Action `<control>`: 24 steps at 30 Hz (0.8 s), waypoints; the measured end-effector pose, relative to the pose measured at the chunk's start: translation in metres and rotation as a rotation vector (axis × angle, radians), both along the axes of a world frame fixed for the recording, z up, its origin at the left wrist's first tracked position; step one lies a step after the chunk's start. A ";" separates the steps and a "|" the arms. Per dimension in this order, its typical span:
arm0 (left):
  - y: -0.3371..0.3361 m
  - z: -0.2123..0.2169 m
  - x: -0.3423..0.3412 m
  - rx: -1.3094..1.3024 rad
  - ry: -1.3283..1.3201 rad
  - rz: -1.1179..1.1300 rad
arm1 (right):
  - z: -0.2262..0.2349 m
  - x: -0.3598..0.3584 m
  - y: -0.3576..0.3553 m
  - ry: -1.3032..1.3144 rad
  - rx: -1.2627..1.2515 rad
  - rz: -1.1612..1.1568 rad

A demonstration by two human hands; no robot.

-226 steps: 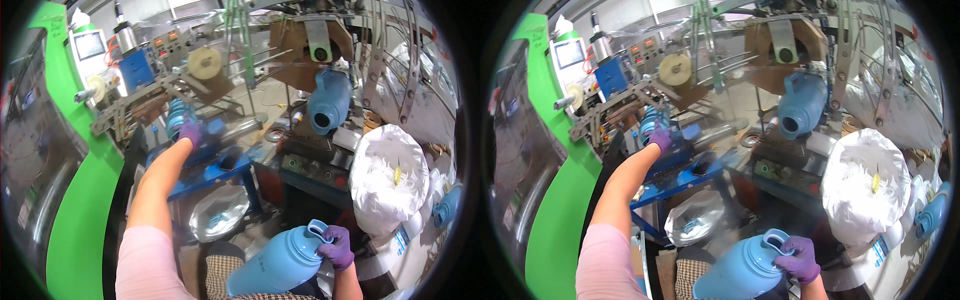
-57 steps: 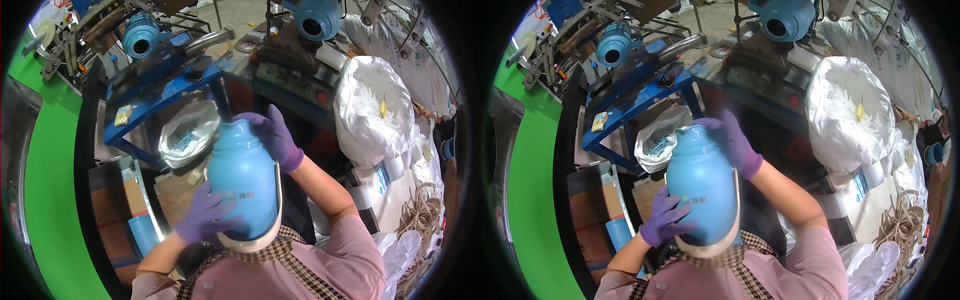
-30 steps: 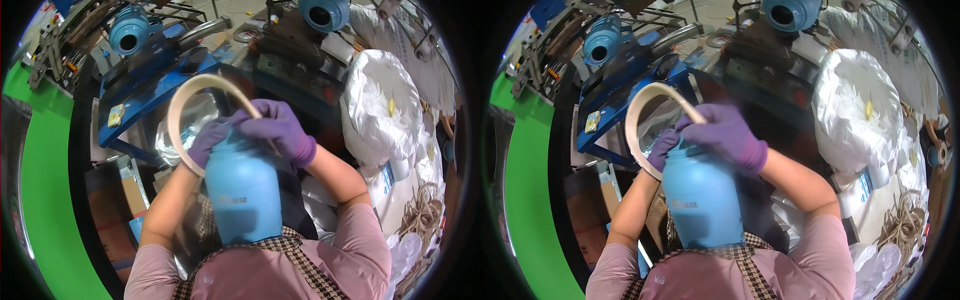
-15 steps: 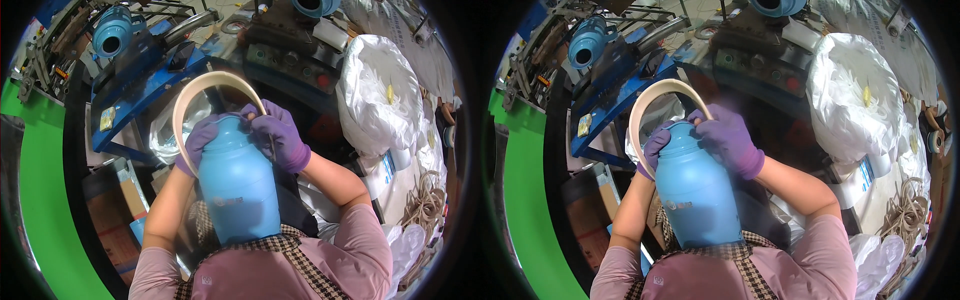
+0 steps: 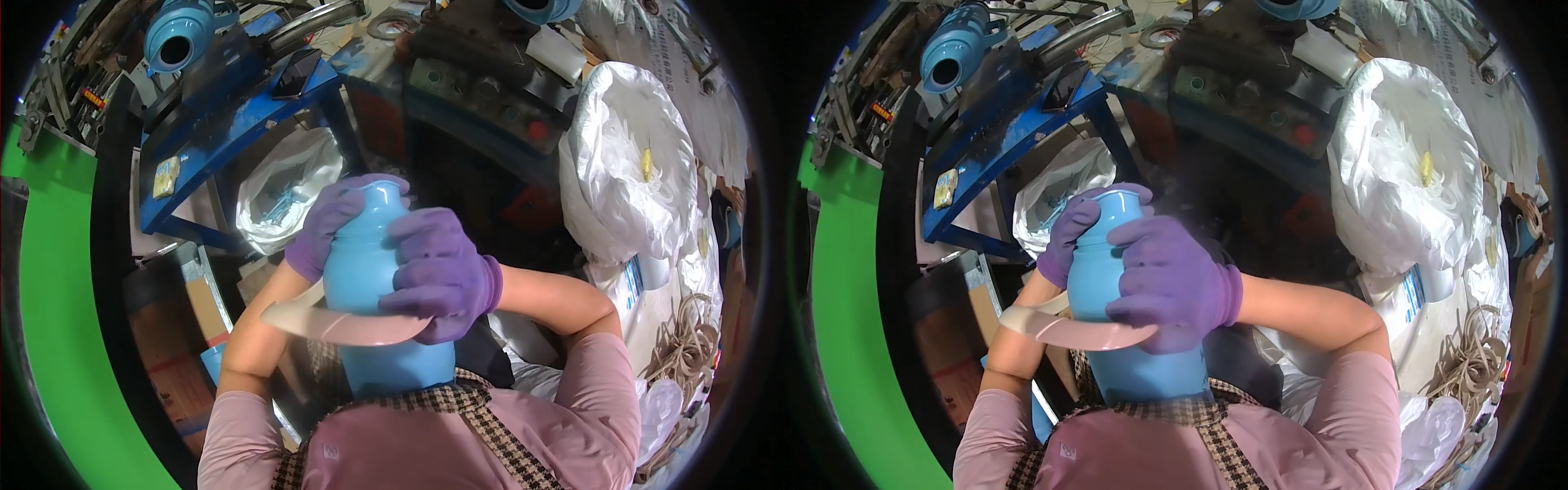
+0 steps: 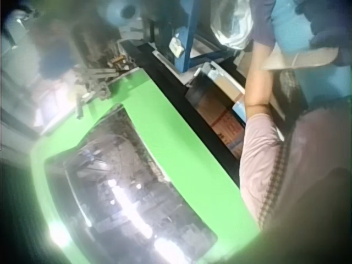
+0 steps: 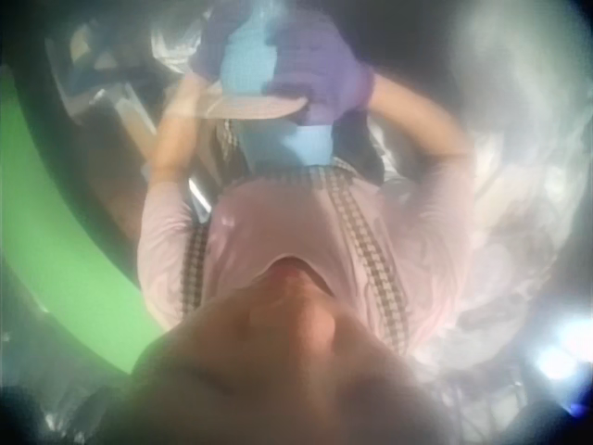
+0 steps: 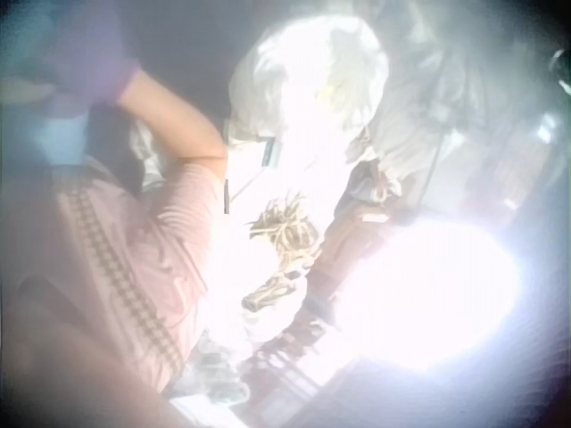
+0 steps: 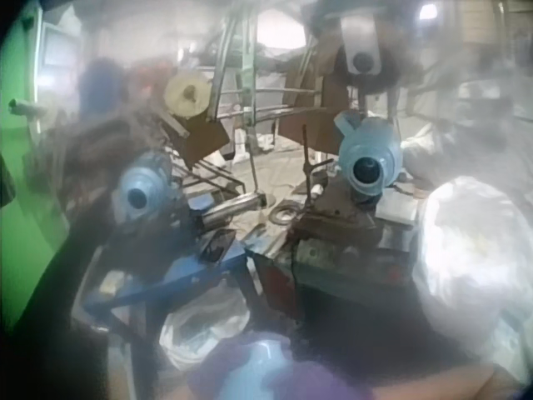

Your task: The person assembles light blue thermal bottles by wiping the interiors with a cloth, inserting inner components, and attaching handles by hand.

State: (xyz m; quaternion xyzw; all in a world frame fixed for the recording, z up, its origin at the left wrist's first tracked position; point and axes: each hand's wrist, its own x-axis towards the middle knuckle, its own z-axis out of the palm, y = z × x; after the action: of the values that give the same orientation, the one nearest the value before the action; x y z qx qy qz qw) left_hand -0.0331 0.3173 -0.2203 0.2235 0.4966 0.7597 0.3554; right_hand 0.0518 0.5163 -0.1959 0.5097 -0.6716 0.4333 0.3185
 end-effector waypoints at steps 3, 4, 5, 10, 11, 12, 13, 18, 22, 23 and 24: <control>-0.002 -0.008 0.005 0.106 0.062 0.011 | -0.014 -0.001 -0.003 -0.210 -0.170 -0.070; -0.004 -0.007 0.006 0.098 0.032 0.024 | -0.017 -0.007 -0.008 -0.303 -0.299 -0.039; -0.007 -0.005 0.006 0.091 0.000 0.036 | -0.017 -0.009 -0.011 -0.301 -0.316 -0.043; 0.008 -0.024 -0.004 0.029 0.195 0.249 | -0.043 -0.016 -0.007 -0.827 -0.907 0.002; 0.014 -0.035 -0.009 0.245 -0.002 0.237 | -0.041 -0.015 0.000 -0.892 -0.886 0.008; 0.017 -0.045 -0.013 0.459 -0.196 0.228 | -0.039 -0.017 0.004 -0.906 -0.882 0.026; 0.014 -0.050 -0.014 0.593 -0.172 0.176 | -0.038 -0.018 0.005 -0.928 -0.884 0.037; -0.035 -0.060 -0.038 -0.423 1.649 0.838 | -0.039 -0.021 0.004 -0.979 -0.854 0.086; -0.038 -0.027 -0.005 0.333 0.266 0.337 | -0.043 -0.017 0.013 -0.926 -0.774 0.042; -0.033 -0.023 -0.002 0.264 0.389 0.282 | -0.043 -0.017 0.011 -0.933 -0.777 0.049; -0.028 -0.019 0.004 0.200 0.511 0.232 | -0.043 -0.017 0.010 -0.926 -0.755 0.032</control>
State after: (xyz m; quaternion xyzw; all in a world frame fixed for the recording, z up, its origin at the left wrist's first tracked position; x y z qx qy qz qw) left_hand -0.0288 0.2888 -0.2391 0.3833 0.5148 0.7595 0.1057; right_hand 0.0349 0.5263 -0.2393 0.1296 -0.5323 0.8239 0.1450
